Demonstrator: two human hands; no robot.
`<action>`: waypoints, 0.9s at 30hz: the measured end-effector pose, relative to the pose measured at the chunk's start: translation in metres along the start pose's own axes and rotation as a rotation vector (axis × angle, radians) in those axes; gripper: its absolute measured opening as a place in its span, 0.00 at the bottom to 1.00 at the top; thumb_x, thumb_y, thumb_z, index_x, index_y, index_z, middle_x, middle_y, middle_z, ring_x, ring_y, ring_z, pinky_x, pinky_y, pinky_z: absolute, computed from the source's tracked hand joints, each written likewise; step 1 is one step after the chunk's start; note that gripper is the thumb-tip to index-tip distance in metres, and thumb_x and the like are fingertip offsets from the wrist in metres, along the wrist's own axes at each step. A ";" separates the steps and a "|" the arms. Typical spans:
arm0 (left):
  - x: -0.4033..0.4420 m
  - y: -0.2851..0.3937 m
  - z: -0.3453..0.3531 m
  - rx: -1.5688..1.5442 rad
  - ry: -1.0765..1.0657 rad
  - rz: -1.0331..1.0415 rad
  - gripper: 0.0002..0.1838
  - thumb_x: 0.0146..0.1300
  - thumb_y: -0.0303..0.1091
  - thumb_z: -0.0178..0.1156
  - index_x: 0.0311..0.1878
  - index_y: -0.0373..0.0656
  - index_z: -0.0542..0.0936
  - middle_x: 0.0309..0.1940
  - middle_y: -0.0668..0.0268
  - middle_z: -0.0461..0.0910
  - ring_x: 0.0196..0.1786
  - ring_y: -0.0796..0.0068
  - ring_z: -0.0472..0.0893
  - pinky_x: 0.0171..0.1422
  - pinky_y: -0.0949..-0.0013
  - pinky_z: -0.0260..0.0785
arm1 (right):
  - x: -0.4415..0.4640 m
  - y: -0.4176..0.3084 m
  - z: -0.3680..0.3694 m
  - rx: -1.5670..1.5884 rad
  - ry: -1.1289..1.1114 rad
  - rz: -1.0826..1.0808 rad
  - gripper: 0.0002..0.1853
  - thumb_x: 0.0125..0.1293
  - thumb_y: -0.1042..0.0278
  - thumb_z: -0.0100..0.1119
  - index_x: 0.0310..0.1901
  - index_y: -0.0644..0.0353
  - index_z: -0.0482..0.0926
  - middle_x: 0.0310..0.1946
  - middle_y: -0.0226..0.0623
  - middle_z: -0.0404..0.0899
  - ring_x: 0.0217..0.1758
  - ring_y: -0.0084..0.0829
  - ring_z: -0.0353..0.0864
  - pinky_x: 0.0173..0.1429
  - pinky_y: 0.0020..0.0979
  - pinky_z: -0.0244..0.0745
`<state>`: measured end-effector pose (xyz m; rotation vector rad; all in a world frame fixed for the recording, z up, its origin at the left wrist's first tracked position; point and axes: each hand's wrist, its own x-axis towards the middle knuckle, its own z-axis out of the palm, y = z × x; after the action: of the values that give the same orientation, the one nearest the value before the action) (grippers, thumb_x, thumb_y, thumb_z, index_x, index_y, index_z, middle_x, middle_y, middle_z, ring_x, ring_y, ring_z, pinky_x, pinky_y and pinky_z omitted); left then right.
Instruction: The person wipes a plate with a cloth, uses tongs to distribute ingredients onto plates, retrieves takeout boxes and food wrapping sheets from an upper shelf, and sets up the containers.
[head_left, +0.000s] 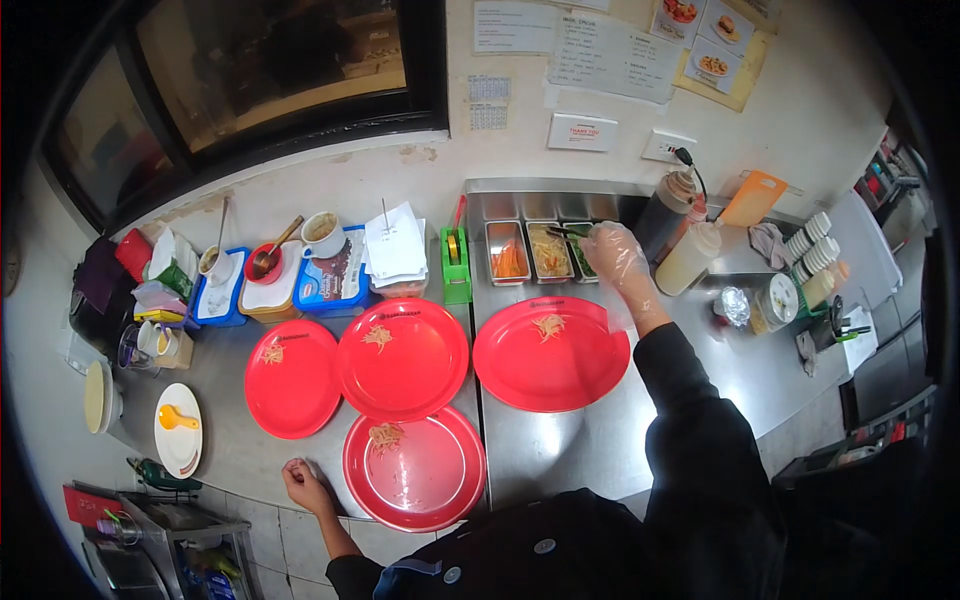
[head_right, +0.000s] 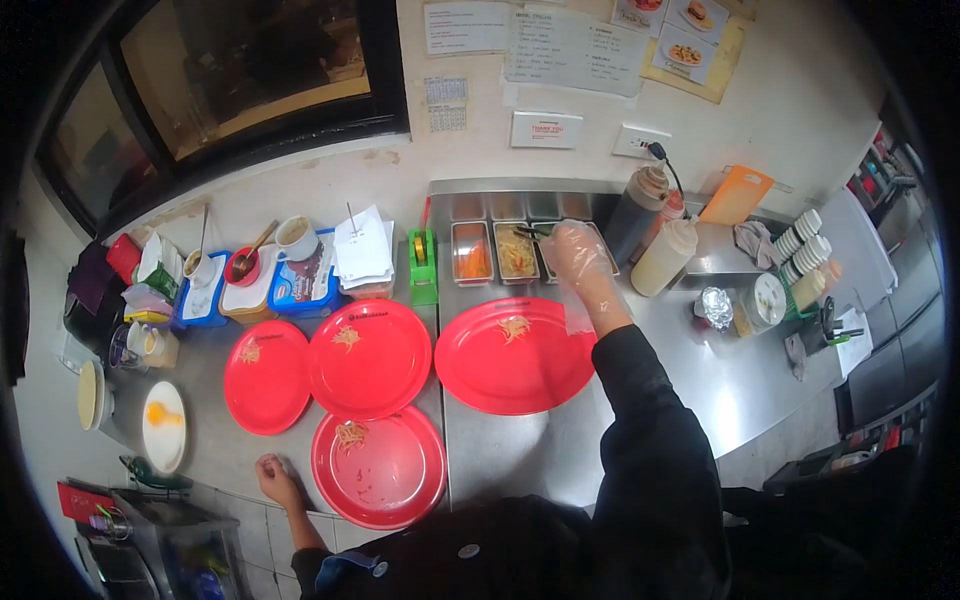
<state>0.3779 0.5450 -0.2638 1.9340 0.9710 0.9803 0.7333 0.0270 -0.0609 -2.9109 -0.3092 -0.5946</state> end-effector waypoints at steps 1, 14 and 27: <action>-0.001 -0.002 0.000 0.003 -0.003 -0.002 0.07 0.62 0.33 0.58 0.37 0.40 0.77 0.24 0.69 0.75 0.27 0.79 0.71 0.33 0.73 0.65 | -0.001 -0.004 -0.006 0.000 -0.008 0.003 0.14 0.56 0.62 0.55 0.25 0.66 0.79 0.28 0.52 0.79 0.36 0.49 0.80 0.46 0.44 0.75; 0.001 -0.011 0.001 -0.005 0.004 -0.006 0.08 0.62 0.34 0.58 0.37 0.39 0.77 0.25 0.68 0.76 0.28 0.78 0.72 0.35 0.72 0.67 | -0.024 -0.022 -0.001 -0.029 -0.039 0.012 0.10 0.50 0.67 0.54 0.23 0.65 0.78 0.26 0.53 0.79 0.33 0.50 0.80 0.42 0.45 0.76; 0.001 -0.009 0.001 -0.035 -0.006 -0.039 0.07 0.62 0.33 0.58 0.38 0.40 0.77 0.26 0.70 0.76 0.29 0.79 0.72 0.36 0.73 0.67 | -0.004 -0.045 -0.055 -0.100 -0.305 -0.001 0.09 0.48 0.67 0.54 0.23 0.62 0.80 0.28 0.52 0.79 0.36 0.48 0.81 0.46 0.42 0.75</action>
<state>0.3766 0.5494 -0.2711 1.8813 0.9786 0.9628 0.6988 0.0596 -0.0078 -3.0956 -0.3249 -0.1675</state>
